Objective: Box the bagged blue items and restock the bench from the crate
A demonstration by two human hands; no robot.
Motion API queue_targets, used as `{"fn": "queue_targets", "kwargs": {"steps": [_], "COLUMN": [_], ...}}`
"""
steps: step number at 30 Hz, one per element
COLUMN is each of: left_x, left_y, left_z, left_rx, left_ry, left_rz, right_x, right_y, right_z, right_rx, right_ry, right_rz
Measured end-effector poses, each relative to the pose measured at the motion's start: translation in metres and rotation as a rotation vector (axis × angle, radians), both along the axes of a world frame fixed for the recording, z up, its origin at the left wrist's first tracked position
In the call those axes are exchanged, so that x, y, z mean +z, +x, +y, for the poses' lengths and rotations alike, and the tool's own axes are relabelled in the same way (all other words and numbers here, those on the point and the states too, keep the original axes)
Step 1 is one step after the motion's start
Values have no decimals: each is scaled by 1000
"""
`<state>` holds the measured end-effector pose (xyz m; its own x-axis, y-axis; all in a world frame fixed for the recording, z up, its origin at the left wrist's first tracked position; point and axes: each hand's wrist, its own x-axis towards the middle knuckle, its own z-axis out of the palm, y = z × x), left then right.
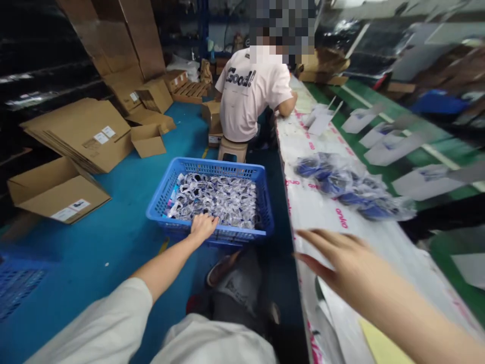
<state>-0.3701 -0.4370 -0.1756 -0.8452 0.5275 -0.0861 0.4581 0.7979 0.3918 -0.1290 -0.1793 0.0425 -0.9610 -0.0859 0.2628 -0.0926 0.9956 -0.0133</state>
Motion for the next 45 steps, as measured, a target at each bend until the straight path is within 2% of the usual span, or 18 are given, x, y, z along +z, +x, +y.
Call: {"fn": "queue_targets", "kwargs": {"steps": [2, 4, 6, 7, 9, 11, 14, 16, 23, 27, 33, 36, 39, 41, 43, 45], "left_x": [-3, -4, -5, -5, -4, -2, 2, 4, 5, 3, -7, -11, -11, -11, -13, -19], "left_y": [1, 1, 0, 0, 0, 0, 1, 2, 5, 3, 1, -3, -26, -59, -100, -139], "left_z": [5, 9, 10, 10, 10, 11, 12, 11, 10, 9, 10, 13, 7, -8, -29, -50], "left_rx": [2, 8, 11, 11, 12, 16, 24, 25, 40, 38, 52, 91, 121, 149, 204, 248], "left_ry": [-34, -55, -69, -77, -92, -109, -129, -136, -136, -108, -5, 42, 81, 70, -13, -165], "left_rz": [43, 86, 123, 137, 153, 156, 143, 126, 84, 78, 46, -6, -81, -119, -161, -250], "right_x": [-9, -29, -57, -72, -98, -117, -135, -142, -157, -174, -212, -227, -241, -248, -252, -255], "right_y": [-43, -83, -107, -111, -105, -90, -76, -81, -145, -177, -206, -225, -242, -250, -259, -273], "right_z": [-48, -91, -116, -120, -115, -98, -72, -66, -81, -87, -94, -87, -80, -79, -84, -95], "right_rx": [-11, -12, -32, -54, -121, -213, -321, -340, -387, -401, -506, -466, -361, -271, -161, -26], "right_ry": [-18, -82, -86, -83, -76, -80, -101, -124, -197, -250, -310, -319, -307, -281, -252, -236], "right_rz": [-258, -497, -584, -623, -699, -803, -907, -866, -655, -568, -696, -787, -879, -906, -894, -849]}}
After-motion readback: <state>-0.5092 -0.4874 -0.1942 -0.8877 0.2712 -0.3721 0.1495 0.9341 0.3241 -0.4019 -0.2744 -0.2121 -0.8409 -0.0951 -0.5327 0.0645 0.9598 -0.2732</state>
